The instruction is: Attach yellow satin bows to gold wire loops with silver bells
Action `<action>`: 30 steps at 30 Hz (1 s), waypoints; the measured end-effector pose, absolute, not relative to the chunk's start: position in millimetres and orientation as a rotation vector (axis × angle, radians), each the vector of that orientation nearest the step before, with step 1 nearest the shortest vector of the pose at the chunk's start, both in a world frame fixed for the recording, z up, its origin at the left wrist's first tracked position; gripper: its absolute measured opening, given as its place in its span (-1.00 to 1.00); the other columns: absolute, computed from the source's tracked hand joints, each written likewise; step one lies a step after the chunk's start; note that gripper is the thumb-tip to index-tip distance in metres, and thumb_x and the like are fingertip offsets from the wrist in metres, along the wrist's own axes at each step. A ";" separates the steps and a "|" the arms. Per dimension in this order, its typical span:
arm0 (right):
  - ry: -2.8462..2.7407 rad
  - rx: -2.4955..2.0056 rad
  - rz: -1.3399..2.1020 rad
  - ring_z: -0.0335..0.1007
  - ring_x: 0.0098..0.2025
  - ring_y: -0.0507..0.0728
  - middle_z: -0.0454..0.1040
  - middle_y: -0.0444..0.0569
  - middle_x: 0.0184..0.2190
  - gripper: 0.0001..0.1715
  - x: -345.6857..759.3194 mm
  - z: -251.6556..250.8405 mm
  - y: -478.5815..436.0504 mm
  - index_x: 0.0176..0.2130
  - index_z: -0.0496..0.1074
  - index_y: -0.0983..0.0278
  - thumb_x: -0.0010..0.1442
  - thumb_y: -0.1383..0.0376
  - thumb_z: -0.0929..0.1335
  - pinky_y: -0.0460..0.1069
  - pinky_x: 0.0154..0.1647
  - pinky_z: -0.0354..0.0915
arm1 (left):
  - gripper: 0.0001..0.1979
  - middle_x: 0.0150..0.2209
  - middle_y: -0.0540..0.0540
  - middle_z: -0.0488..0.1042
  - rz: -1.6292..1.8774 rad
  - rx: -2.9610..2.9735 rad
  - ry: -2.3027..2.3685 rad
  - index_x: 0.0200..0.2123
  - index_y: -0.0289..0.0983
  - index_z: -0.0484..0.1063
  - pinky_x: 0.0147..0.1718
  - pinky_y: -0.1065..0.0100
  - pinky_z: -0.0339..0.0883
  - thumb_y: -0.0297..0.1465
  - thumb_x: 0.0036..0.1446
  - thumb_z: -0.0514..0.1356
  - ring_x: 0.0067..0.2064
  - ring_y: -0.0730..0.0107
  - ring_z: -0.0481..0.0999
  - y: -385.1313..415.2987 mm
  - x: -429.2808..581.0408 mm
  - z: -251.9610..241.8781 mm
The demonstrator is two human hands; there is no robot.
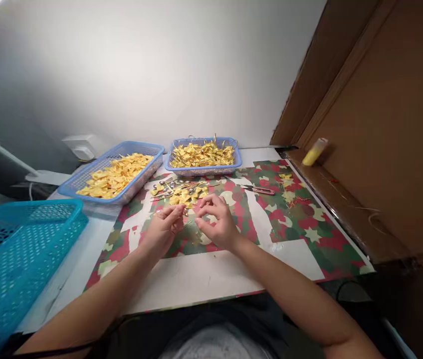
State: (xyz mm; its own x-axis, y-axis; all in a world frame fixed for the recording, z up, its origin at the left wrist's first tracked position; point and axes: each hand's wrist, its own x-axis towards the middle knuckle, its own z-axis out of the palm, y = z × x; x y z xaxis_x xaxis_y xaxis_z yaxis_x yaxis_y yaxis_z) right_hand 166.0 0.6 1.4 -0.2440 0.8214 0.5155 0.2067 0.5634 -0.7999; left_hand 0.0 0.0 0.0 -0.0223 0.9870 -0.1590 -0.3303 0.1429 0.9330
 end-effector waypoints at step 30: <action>-1.706 -0.851 1.057 0.25 -0.10 0.17 0.30 -0.07 -0.32 -0.86 162.8 6.9 -1.4 -0.55 0.40 0.23 -0.01 0.41 0.38 0.12 0.05 0.15 | -0.62 -0.59 0.07 0.35 1.355 0.924 1.049 -0.47 -0.31 0.54 -0.63 0.52 0.00 -0.12 -0.22 0.45 -0.62 0.69 0.10 5.3 -14.5 13.7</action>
State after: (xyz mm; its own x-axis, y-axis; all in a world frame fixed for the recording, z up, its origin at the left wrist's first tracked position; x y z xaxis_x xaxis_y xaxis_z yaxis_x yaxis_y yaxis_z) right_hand 162.8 -1.4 6.9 -0.3322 0.8779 0.3448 0.0822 0.3911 -0.9167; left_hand -14.5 5.3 13.7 -0.0594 0.9970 -0.0494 -0.2978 0.0295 0.9542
